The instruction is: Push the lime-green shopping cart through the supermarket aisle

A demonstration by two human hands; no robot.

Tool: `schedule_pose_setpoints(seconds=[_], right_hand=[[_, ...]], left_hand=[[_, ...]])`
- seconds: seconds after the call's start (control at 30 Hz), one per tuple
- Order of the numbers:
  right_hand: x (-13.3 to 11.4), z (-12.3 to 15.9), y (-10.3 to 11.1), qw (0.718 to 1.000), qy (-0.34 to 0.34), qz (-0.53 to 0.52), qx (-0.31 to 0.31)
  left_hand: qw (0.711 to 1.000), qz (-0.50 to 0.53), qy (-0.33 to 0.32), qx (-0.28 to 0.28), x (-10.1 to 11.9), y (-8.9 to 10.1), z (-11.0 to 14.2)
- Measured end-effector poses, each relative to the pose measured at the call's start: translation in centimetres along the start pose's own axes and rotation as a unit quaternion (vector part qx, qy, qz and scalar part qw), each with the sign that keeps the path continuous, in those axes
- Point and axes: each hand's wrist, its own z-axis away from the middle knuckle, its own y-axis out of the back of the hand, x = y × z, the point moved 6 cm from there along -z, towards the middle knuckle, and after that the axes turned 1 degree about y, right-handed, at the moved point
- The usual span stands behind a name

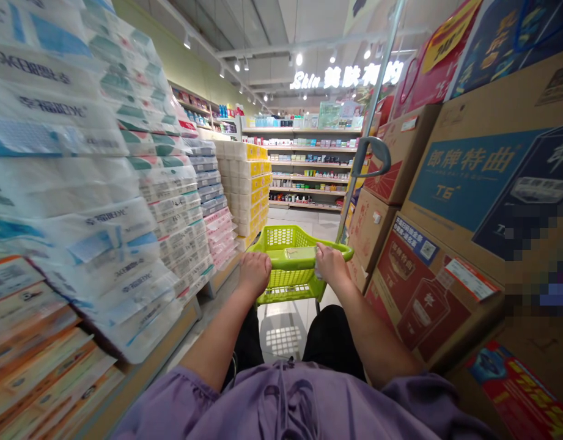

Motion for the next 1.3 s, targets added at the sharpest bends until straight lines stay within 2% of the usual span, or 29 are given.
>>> schedule_pose_setpoints(seconds=[0.13,0.4,0.53,0.63,0.7,0.87,1.07,1.17,1.3], right_hand=[[-1.5,-0.1,-0.1,1.000,0.026,-0.002,0.007],[-9.5,1.4,-2.7,0.982,0.185,0.019,0.020],[-11.8,2.4,-3.4,0.970,0.240,0.021,0.010],[-11.6,2.5,-3.1,0.969,0.245,0.014,-0.001],[-10.6,2.1,-2.5,0.975,0.224,0.008,-0.002],[-6.4,0.5,-0.9,0.993,0.115,0.000,-0.009],[-1.6,-0.6,0.5,0.999,-0.002,-0.002,-0.036],[-1.6,-0.5,0.3,1.000,-0.016,-0.005,-0.026],[-4.4,0.2,-0.9,0.999,0.023,-0.024,-0.007]], left_hand=[[1.000,0.006,0.010,-0.011,-0.2,-0.3,-0.3],[1.000,0.011,0.006,-0.015,0.2,-0.2,-0.4],[1.000,0.004,-0.004,-0.013,0.3,-0.1,-0.3],[1.000,-0.002,-0.011,-0.012,0.3,-0.1,-0.2],[1.000,-0.001,-0.016,-0.005,0.2,-0.1,-0.1],[1.000,0.009,-0.018,0.006,0.1,-0.1,0.0],[1.000,0.017,-0.010,0.004,0.2,-0.3,-0.1],[1.000,0.022,-0.005,-0.001,0.5,-0.3,-0.2],[0.999,0.027,-0.016,-0.007,0.7,0.0,-0.1]])
